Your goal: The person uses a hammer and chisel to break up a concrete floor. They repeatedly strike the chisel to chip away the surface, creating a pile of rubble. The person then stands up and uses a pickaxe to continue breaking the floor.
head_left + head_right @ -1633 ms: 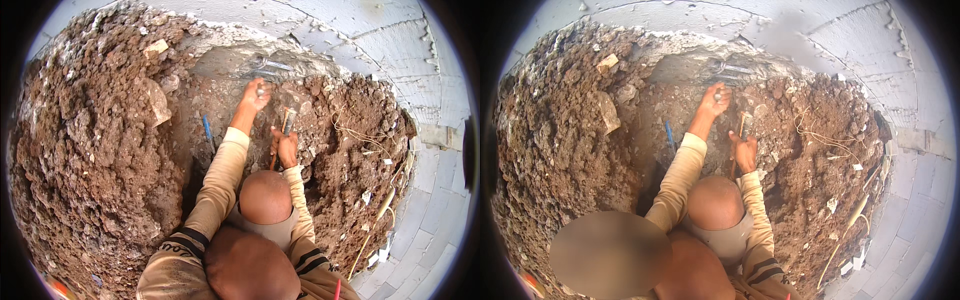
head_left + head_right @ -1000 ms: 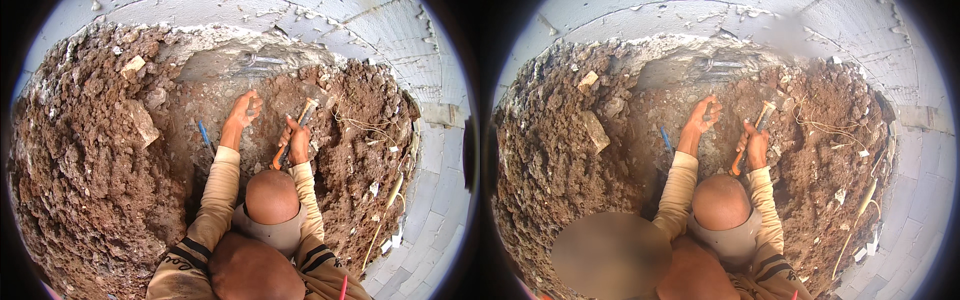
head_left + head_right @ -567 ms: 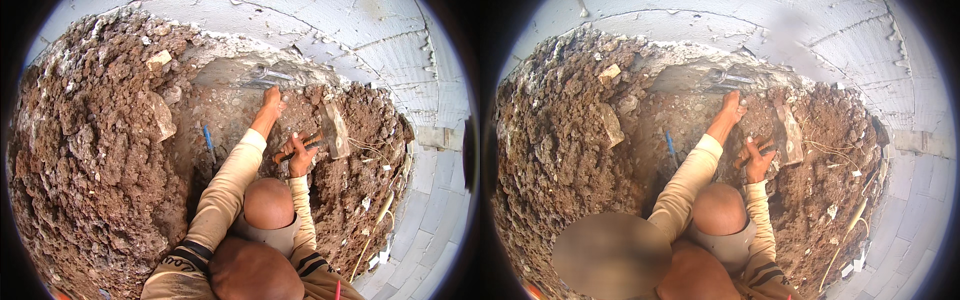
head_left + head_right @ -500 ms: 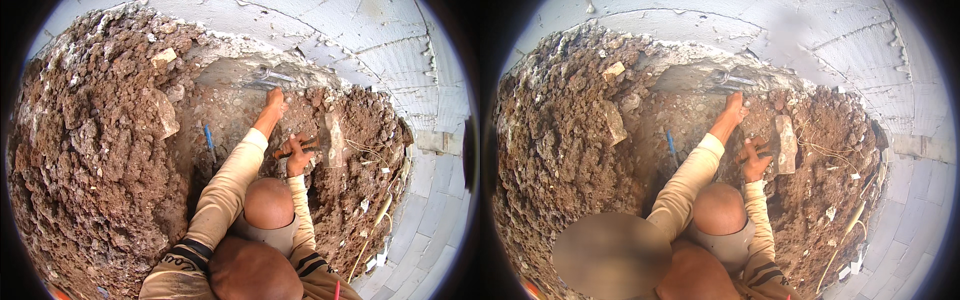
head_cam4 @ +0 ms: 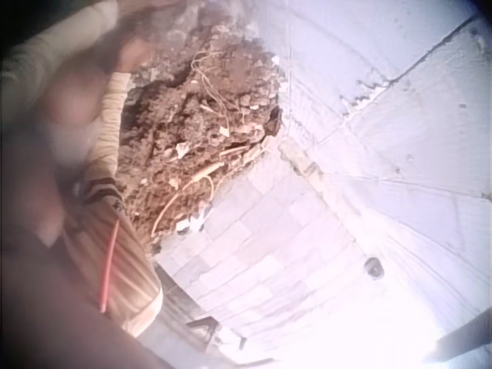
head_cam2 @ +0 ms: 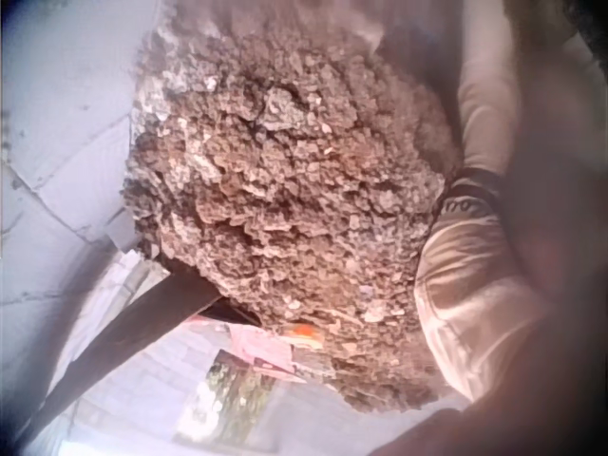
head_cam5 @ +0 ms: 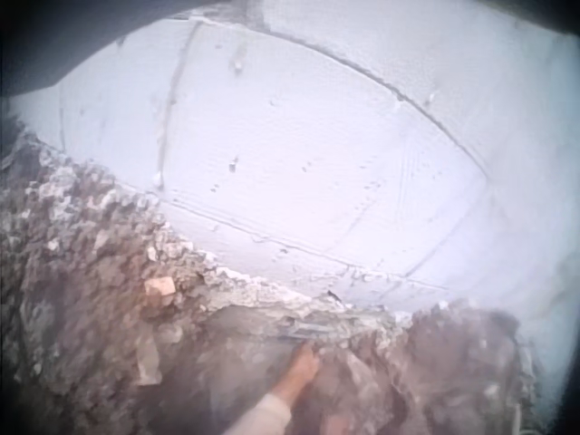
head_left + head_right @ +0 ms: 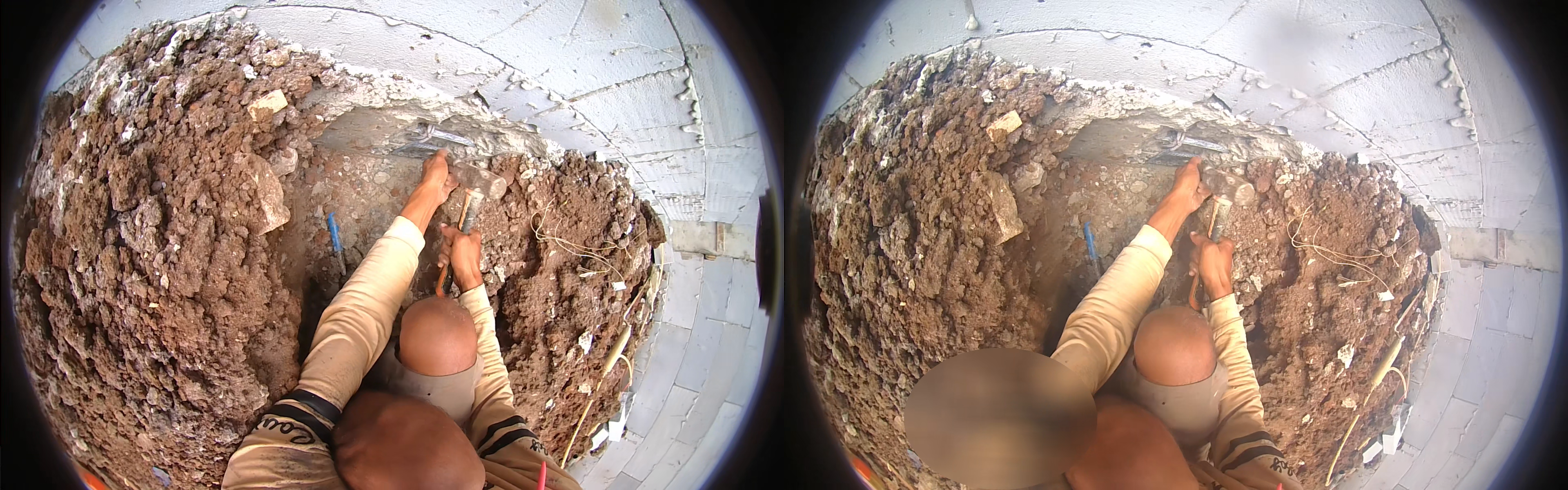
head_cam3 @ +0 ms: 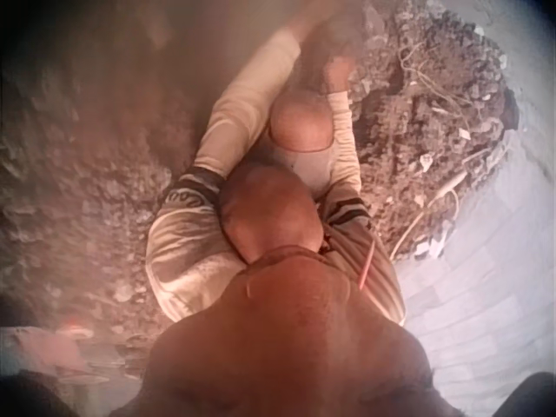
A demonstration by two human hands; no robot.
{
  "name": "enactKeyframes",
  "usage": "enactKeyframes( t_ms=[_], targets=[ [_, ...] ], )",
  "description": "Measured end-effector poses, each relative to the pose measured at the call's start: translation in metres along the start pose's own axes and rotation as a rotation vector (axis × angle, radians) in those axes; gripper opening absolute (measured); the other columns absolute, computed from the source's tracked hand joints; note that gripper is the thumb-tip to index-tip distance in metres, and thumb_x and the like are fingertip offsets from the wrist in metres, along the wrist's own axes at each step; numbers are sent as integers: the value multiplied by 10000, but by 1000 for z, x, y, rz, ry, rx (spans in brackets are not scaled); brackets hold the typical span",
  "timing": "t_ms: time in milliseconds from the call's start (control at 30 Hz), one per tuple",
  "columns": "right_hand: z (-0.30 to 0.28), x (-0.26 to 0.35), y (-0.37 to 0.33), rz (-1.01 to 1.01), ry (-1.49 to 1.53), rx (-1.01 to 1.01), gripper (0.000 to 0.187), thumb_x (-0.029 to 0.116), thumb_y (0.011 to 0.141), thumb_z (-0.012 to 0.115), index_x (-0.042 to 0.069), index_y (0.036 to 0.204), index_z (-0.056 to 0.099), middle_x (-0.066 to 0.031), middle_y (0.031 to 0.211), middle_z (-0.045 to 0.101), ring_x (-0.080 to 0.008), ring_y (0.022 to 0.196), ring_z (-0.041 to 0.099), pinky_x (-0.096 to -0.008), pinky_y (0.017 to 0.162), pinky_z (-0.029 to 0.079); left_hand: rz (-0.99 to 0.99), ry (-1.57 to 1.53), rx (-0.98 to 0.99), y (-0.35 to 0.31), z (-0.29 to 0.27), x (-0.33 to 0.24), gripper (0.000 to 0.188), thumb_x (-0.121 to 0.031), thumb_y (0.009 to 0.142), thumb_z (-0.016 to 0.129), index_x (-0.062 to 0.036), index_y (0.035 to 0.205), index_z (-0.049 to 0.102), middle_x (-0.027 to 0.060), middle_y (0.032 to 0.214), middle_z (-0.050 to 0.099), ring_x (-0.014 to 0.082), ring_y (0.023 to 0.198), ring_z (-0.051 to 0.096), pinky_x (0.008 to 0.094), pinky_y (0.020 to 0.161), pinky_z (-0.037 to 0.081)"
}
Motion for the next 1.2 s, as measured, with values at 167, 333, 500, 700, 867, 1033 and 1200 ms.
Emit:
enactKeyframes(
  t_ms=[167, 333, 500, 700, 867, 1033, 1200],
  targets=[
    [1, 13, 3, 47, 95, 54, 213, 78, 903, 618, 73, 748, 472, 0, 535, 392, -132, 405, 358, -309, 394, 350, 28, -98, -3, 1, 6, -4, 216, -249, 1013, 443, -74, 897, 495, 44, 621, 475, 130, 447, 446, 244, 370, 350],
    [1, 32, -9, -40, 124, 103, 177, 96, 911, 617, 66, 806, 478, -5, 555, 411, -133, 419, 368, -308, 413, 368, -80, -550, 354, -13, -32, -23, 297, -163, 912, 572, -155, 659, 417, -16, 576, 416, 91, 417, 374, 245, 384, 322],
    [-12, 18, -3, 8, 144, 64, 237, 131, 934, 602, 66, 750, 467, -16, 541, 415, -147, 409, 382, -318, 412, 379, 7, 268, -4, -67, -26, 47, 166, -245, 944, 586, -96, 879, 550, -1, 640, 506, 109, 502, 441, 265, 443, 377],
    [-8, 14, -2, 25, 109, 64, 256, 141, 930, 612, 72, 725, 474, -18, 528, 420, -150, 397, 389, -322, 406, 379, 89, 674, -169, -64, -72, 42, 361, -370, 993, 511, -55, 1085, 662, 64, 758, 614, 233, 830, 571, 445, 941, 409],
    [-4, 19, -4, 16, 111, 82, 265, 121, 919, 636, 80, 705, 486, 4, 520, 417, -123, 390, 379, -306, 387, 355, 101, 742, -106, -51, -69, 25, 381, -394, 990, 514, -50, 972, 677, 56, 653, 557, 229, 726, 535, 422, 911, 404],
    [-8, 17, -5, 31, 125, 68, 277, 99, 921, 636, 89, 690, 483, 16, 514, 417, -107, 387, 376, -300, 373, 335, 223, 803, -249, -38, -81, 23, 396, -375, 996, 508, -14, 959, 666, 93, 697, 602, 258, 740, 568, 430, 836, 437],
    [3, 19, -7, 31, 103, 78, 294, 110, 920, 641, 88, 679, 475, 14, 513, 416, -109, 390, 373, -302, 377, 342, 520, 674, -584, -41, -93, 43, 396, -286, 1018, 458, 74, 969, 615, 145, 788, 647, 301, 698, 608, 472, 692, 462]
  ],
)
Point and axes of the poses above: each hand's wrist, its own y-axis towards the middle knuckle, its own z-axis out of the palm, x = y × z, the point moved 3 cm from there along y, towards the middle knuckle
